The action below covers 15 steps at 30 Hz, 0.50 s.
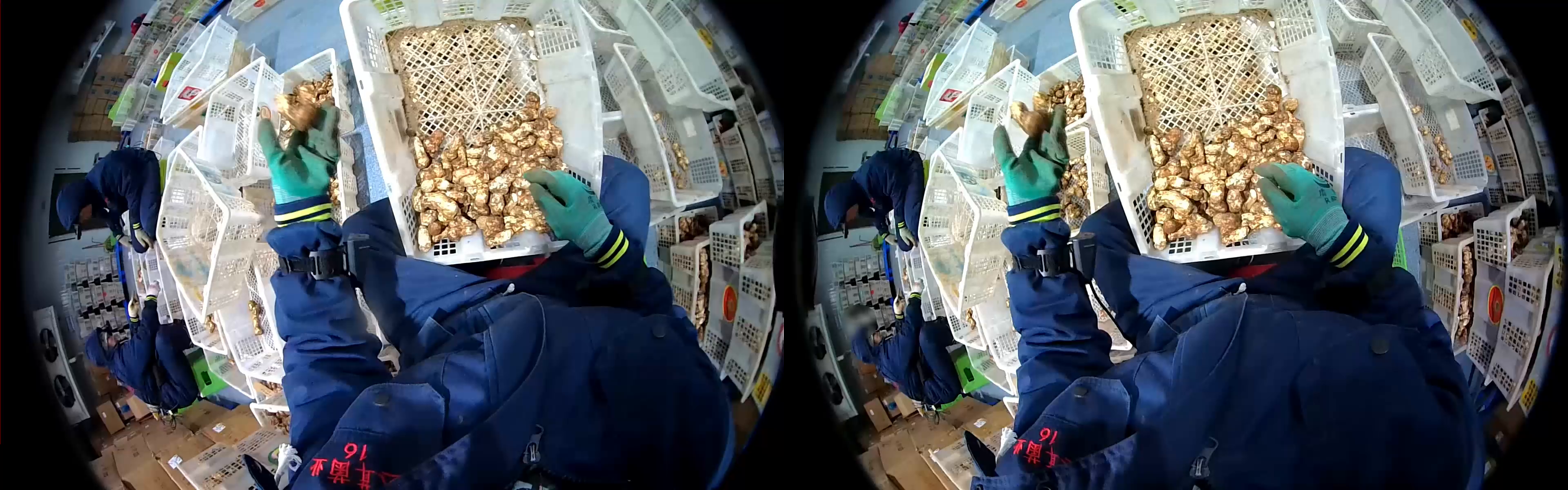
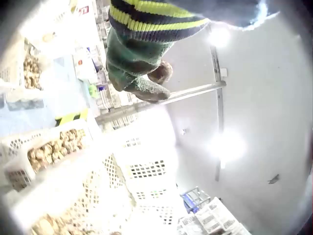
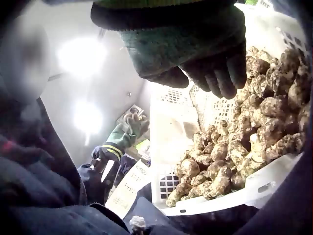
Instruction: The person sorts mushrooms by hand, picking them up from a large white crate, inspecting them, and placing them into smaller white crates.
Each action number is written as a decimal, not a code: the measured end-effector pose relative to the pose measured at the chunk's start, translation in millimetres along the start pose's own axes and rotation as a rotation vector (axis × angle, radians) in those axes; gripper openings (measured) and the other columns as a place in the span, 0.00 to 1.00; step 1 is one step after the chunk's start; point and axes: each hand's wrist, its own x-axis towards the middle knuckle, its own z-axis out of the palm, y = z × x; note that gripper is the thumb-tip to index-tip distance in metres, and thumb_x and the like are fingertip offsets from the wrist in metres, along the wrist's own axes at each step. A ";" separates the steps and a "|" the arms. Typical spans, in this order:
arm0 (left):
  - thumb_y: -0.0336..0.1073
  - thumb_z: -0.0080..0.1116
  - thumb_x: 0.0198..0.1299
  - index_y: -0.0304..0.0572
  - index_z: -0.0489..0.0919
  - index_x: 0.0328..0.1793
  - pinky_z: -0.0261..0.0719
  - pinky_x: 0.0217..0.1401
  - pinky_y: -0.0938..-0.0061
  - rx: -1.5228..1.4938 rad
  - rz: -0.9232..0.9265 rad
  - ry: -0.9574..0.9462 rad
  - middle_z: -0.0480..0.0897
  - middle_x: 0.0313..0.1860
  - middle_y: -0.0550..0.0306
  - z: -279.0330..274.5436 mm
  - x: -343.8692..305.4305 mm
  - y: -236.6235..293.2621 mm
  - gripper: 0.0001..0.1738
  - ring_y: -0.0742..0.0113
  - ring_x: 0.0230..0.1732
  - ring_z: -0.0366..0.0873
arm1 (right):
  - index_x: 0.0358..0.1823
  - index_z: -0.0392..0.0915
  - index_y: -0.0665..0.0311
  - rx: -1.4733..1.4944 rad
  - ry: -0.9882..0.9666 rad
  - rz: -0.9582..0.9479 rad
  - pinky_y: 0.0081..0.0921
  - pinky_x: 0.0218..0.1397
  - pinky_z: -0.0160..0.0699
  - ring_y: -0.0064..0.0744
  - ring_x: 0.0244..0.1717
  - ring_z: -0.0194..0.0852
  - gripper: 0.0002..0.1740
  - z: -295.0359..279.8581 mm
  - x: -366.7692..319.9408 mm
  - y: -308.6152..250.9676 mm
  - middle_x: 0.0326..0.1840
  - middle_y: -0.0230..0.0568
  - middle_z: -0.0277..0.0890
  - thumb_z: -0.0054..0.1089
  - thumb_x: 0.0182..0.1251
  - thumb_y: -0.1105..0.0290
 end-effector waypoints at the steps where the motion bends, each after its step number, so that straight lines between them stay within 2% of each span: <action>1: 0.60 0.60 0.64 0.19 0.59 0.70 0.74 0.72 0.51 -0.016 0.046 0.054 0.65 0.71 0.26 -1.6 5.7 4.4 0.48 0.38 0.74 0.64 | 0.56 0.78 0.66 0.021 0.011 0.029 0.29 0.36 0.74 0.31 0.30 0.74 0.14 -2.7 1.2 -2.7 0.32 0.41 0.76 0.55 0.72 0.71; 3: 0.59 0.60 0.64 0.18 0.58 0.70 0.72 0.73 0.50 0.003 0.054 0.285 0.63 0.71 0.22 -7.2 -1.3 -11.9 0.48 0.34 0.73 0.65 | 0.54 0.79 0.65 0.039 -0.001 0.103 0.29 0.37 0.76 0.31 0.30 0.75 0.13 -10.6 2.6 -10.6 0.33 0.41 0.77 0.57 0.71 0.70; 4: 0.60 0.57 0.66 0.18 0.61 0.68 0.73 0.72 0.50 0.039 0.028 0.287 0.65 0.71 0.24 -12.7 -12.0 -24.3 0.45 0.35 0.72 0.65 | 0.54 0.79 0.65 0.021 0.010 0.106 0.29 0.37 0.76 0.32 0.31 0.76 0.13 -12.0 3.8 -10.5 0.33 0.41 0.78 0.57 0.71 0.70; 5: 0.57 0.53 0.69 0.20 0.65 0.67 0.74 0.71 0.53 0.047 -0.042 0.172 0.70 0.68 0.27 -30.8 -21.7 -33.3 0.41 0.38 0.71 0.69 | 0.53 0.80 0.65 0.004 0.014 0.109 0.29 0.38 0.77 0.32 0.31 0.77 0.13 -11.4 4.4 -9.7 0.34 0.42 0.78 0.57 0.71 0.70; 6: 0.57 0.52 0.70 0.22 0.67 0.66 0.77 0.68 0.54 0.087 -0.034 0.158 0.74 0.64 0.30 -23.6 -36.9 -48.1 0.39 0.41 0.66 0.73 | 0.52 0.79 0.63 0.065 0.029 0.129 0.35 0.38 0.75 0.42 0.32 0.77 0.14 -9.5 5.9 -8.9 0.30 0.46 0.76 0.57 0.71 0.65; 7: 0.56 0.52 0.71 0.24 0.69 0.65 0.79 0.65 0.55 0.126 -0.024 0.141 0.77 0.60 0.32 -14.2 -52.6 -66.8 0.37 0.43 0.61 0.78 | 0.52 0.79 0.63 0.018 0.055 0.060 0.33 0.37 0.76 0.41 0.31 0.77 0.13 -7.5 5.2 -3.6 0.30 0.45 0.76 0.57 0.71 0.65; 9: 0.54 0.50 0.73 0.24 0.69 0.67 0.82 0.58 0.63 0.139 -0.163 0.060 0.78 0.58 0.37 -13.6 -80.0 -89.2 0.34 0.50 0.56 0.80 | 0.50 0.79 0.63 -0.122 0.052 -0.105 0.34 0.38 0.77 0.42 0.33 0.78 0.12 -3.4 5.7 10.0 0.33 0.44 0.77 0.57 0.69 0.67; 10: 0.52 0.48 0.74 0.24 0.69 0.66 0.81 0.51 0.68 0.137 -0.251 0.053 0.79 0.55 0.40 -5.4 -91.9 -103.6 0.32 0.54 0.51 0.81 | 0.48 0.79 0.64 -0.384 0.117 -0.466 0.35 0.40 0.79 0.44 0.37 0.78 0.11 -4.2 13.3 15.1 0.38 0.43 0.78 0.57 0.67 0.69; 11: 0.50 0.46 0.75 0.25 0.70 0.64 0.81 0.48 0.72 -0.222 -0.370 -0.212 0.80 0.52 0.44 -12.8 -90.0 -128.1 0.30 0.59 0.48 0.81 | 0.46 0.78 0.64 -0.444 0.103 -0.475 0.38 0.43 0.80 0.46 0.40 0.78 0.09 -1.7 17.1 15.9 0.41 0.43 0.78 0.56 0.66 0.71; 12: 0.48 0.44 0.76 0.26 0.72 0.62 0.80 0.45 0.76 -0.521 -0.567 -0.450 0.80 0.49 0.48 -20.2 -88.2 -152.6 0.27 0.63 0.45 0.81 | 0.50 0.78 0.64 -0.423 -0.010 -0.387 0.37 0.46 0.80 0.48 0.43 0.79 0.12 -1.0 24.1 14.9 0.44 0.45 0.79 0.55 0.67 0.72; 13: 0.47 0.43 0.76 0.27 0.73 0.61 0.80 0.43 0.77 -0.494 -0.649 -0.407 0.81 0.45 0.51 -11.4 -97.6 -162.4 0.25 0.65 0.42 0.81 | 0.53 0.78 0.64 -0.402 -0.121 -0.297 0.36 0.50 0.81 0.49 0.46 0.80 0.14 0.0 32.7 13.8 0.47 0.47 0.80 0.55 0.67 0.74; 14: 0.47 0.42 0.76 0.28 0.74 0.59 0.80 0.40 0.77 -0.120 -0.645 -0.208 0.80 0.41 0.54 -1.7 -109.6 -167.9 0.25 0.67 0.39 0.80 | 0.54 0.77 0.64 -0.306 -0.116 -0.131 0.38 0.52 0.79 0.50 0.48 0.79 0.15 11.3 41.7 19.1 0.47 0.48 0.80 0.54 0.67 0.71; 15: 0.46 0.41 0.77 0.28 0.75 0.57 0.80 0.38 0.77 0.250 -0.619 -0.007 0.80 0.38 0.57 13.8 -117.6 -170.1 0.24 0.68 0.35 0.80 | 0.54 0.77 0.65 -0.265 -0.161 -0.046 0.39 0.54 0.78 0.52 0.49 0.78 0.15 14.7 53.0 5.6 0.48 0.51 0.80 0.54 0.68 0.68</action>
